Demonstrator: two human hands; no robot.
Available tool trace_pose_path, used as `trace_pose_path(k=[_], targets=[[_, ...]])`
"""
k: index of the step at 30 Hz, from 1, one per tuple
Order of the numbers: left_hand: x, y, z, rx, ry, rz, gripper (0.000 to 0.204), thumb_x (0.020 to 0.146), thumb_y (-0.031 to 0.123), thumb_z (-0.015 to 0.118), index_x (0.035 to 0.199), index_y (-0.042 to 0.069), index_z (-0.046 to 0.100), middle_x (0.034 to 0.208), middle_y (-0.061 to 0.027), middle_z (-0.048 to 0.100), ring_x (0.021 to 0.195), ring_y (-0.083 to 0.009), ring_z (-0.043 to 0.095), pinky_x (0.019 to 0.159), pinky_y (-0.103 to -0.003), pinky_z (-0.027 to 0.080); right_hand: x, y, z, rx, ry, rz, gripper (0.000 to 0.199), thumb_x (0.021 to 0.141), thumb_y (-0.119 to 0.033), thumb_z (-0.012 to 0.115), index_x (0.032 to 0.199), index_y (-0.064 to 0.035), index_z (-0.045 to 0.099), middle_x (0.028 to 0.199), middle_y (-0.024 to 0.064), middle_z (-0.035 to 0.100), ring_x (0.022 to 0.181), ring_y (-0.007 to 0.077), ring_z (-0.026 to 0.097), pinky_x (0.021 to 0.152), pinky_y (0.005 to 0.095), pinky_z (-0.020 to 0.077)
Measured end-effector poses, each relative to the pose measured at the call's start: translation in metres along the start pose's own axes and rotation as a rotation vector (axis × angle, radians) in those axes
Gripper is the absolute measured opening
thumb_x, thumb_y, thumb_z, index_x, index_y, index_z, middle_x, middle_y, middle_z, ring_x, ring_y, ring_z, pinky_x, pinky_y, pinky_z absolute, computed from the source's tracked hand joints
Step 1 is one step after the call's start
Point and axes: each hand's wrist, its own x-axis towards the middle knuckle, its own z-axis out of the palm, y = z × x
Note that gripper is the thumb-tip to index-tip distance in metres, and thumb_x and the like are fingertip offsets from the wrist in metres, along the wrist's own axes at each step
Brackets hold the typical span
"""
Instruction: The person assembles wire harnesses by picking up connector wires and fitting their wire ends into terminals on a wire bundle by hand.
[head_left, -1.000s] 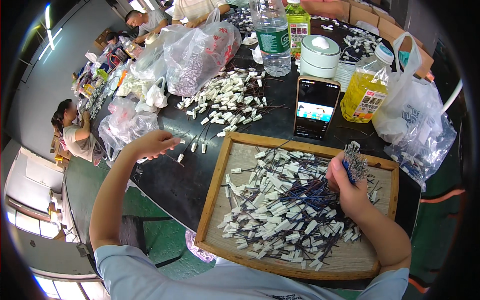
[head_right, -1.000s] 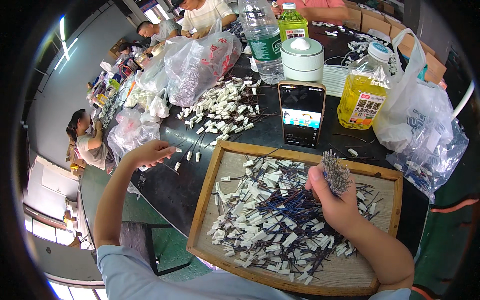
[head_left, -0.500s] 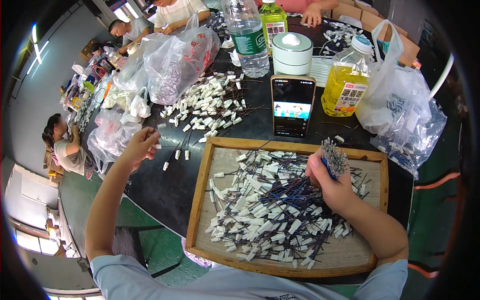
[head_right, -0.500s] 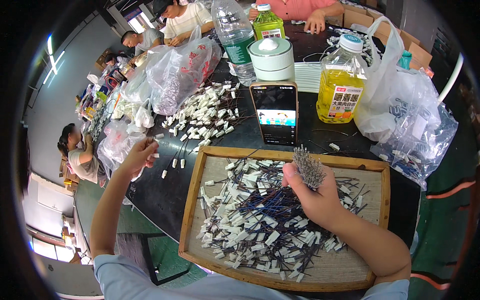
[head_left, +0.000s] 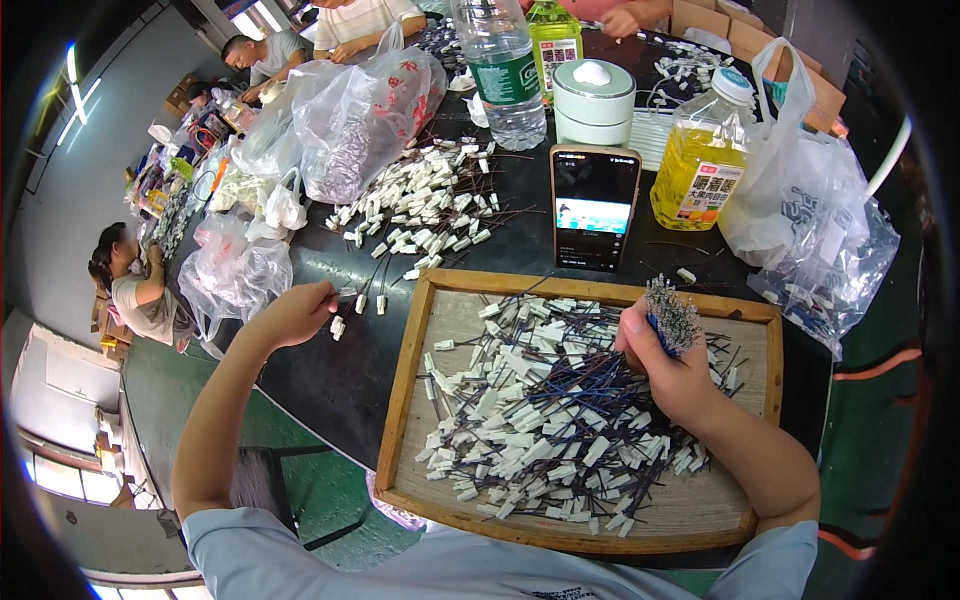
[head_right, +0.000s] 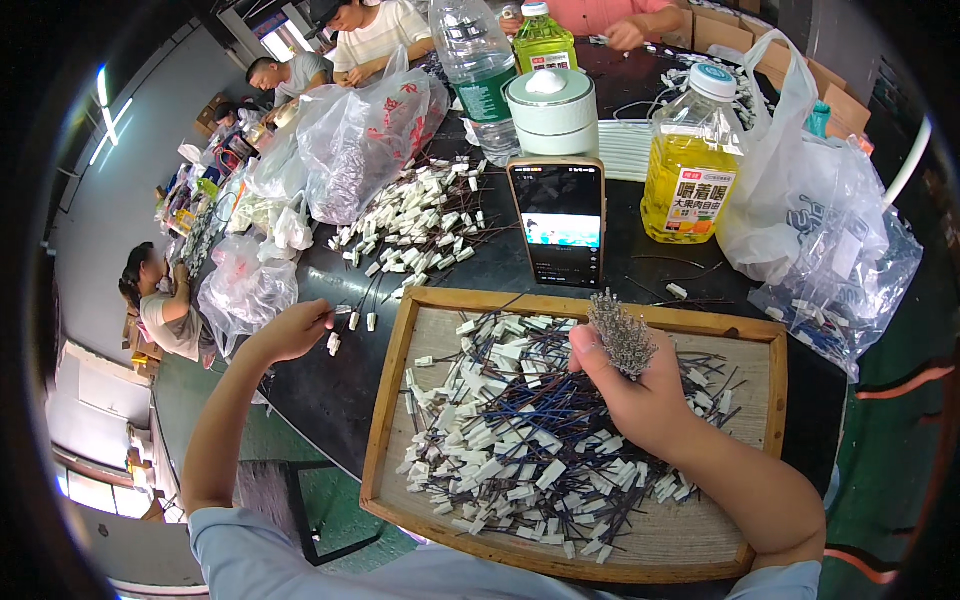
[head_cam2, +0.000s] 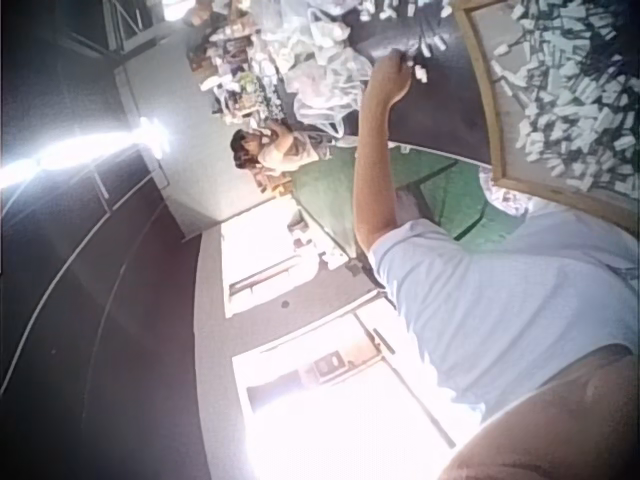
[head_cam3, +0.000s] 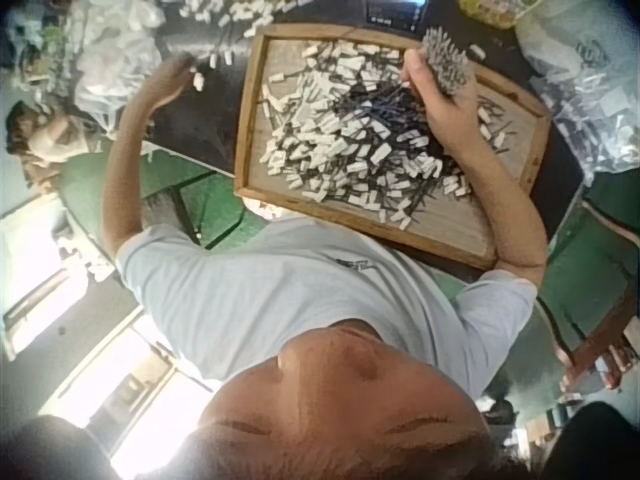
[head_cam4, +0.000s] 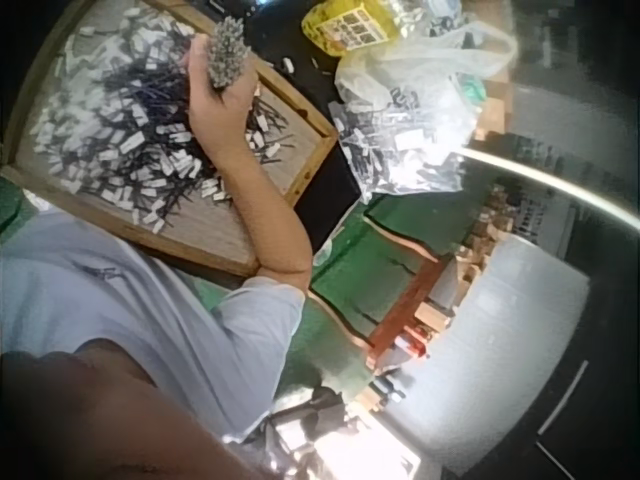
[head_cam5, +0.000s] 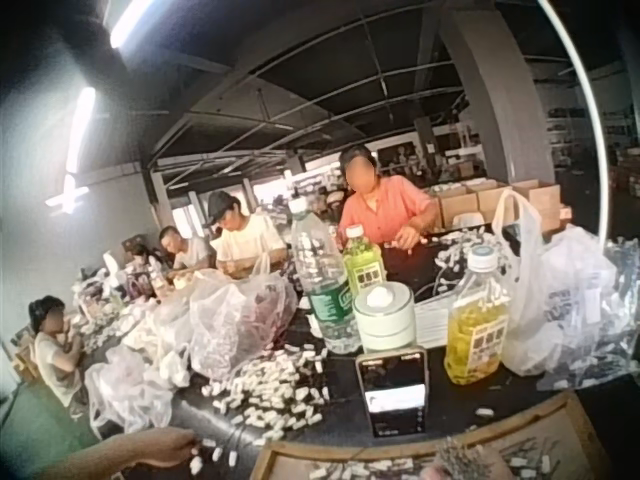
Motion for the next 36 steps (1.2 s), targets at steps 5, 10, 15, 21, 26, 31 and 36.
trace_pose_path(k=[5,10,15,21,26,31,36], targets=[[0.006,0.025,-0.037,0.092,-0.066,-0.185,0.016,0.083,0.016,0.052,0.087,0.003,0.059,0.075,-0.0166,0.062,0.071,-0.0335,0.06,0.065,-0.041,0.045,0.001,-0.001,0.001,-0.014,-0.011,0.0,0.022,0.092,-0.018,0.055,0.078,-0.0015,0.058,0.072,0.0012,0.058,0.069,0.0088,0.054,0.066,0.0246,0.0428],[0.01,0.024,-0.069,0.199,-0.157,-0.168,0.02,0.083,0.021,0.053,0.09,0.004,0.061,0.079,-0.0152,0.064,0.074,-0.0305,0.061,0.066,-0.039,0.045,0.001,0.0,0.001,-0.02,-0.02,-0.006,0.022,0.092,-0.018,0.055,0.079,-0.0015,0.058,0.072,0.0011,0.058,0.069,0.0089,0.054,0.066,0.0248,0.0427],[0.018,0.026,-0.089,0.273,-0.232,-0.14,0.024,0.082,0.022,0.053,0.094,0.003,0.062,0.088,-0.0178,0.064,0.083,-0.0324,0.061,0.073,-0.04,0.046,0.0,0.0,0.0,-0.019,-0.001,0.007,0.02,0.092,-0.018,0.055,0.081,-0.0013,0.059,0.073,0.0015,0.059,0.07,0.0091,0.054,0.067,0.025,0.0432],[0.027,0.029,-0.082,0.513,-0.313,-0.217,0.024,0.085,0.02,0.047,0.089,0.0,0.06,0.082,-0.0189,0.062,0.078,-0.0347,0.059,0.071,-0.043,0.044,0.0,0.002,0.001,-0.006,0.003,0.018,0.02,0.091,-0.018,0.055,0.082,-0.0011,0.06,0.074,0.0018,0.059,0.071,0.0091,0.054,0.067,0.0252,0.0435],[0.036,0.032,-0.08,0.411,-0.095,-0.165,0.025,0.085,0.02,0.045,0.086,0.0,0.059,0.079,-0.019,0.061,0.077,-0.0355,0.059,0.071,-0.045,0.045,0.0,0.001,0.001,-0.013,0.003,0.014,0.021,0.091,-0.02,0.056,0.082,-0.0012,0.06,0.074,0.0014,0.059,0.07,0.0088,0.054,0.066,0.0248,0.0433],[0.041,0.03,-0.062,0.073,0.214,-0.049,0.024,0.088,0.024,0.048,0.086,0.002,0.058,0.075,-0.0173,0.061,0.075,-0.035,0.06,0.066,-0.043,0.045,0.0,0.0,0.002,-0.012,-0.003,0.013,0.021,0.091,-0.02,0.056,0.081,-0.0012,0.059,0.073,0.0013,0.059,0.07,0.0088,0.054,0.066,0.0248,0.0432],[0.04,0.028,-0.026,0.232,0.163,-0.221,0.037,0.087,0.038,0.054,0.084,0.002,0.059,0.078,-0.0176,0.064,0.075,-0.0352,0.062,0.066,-0.044,0.046,0.0,0.0,0.001,-0.013,0.0,0.014,0.021,0.091,-0.019,0.056,0.08,-0.0013,0.059,0.072,0.0013,0.058,0.069,0.0089,0.054,0.066,0.0247,0.0431]])
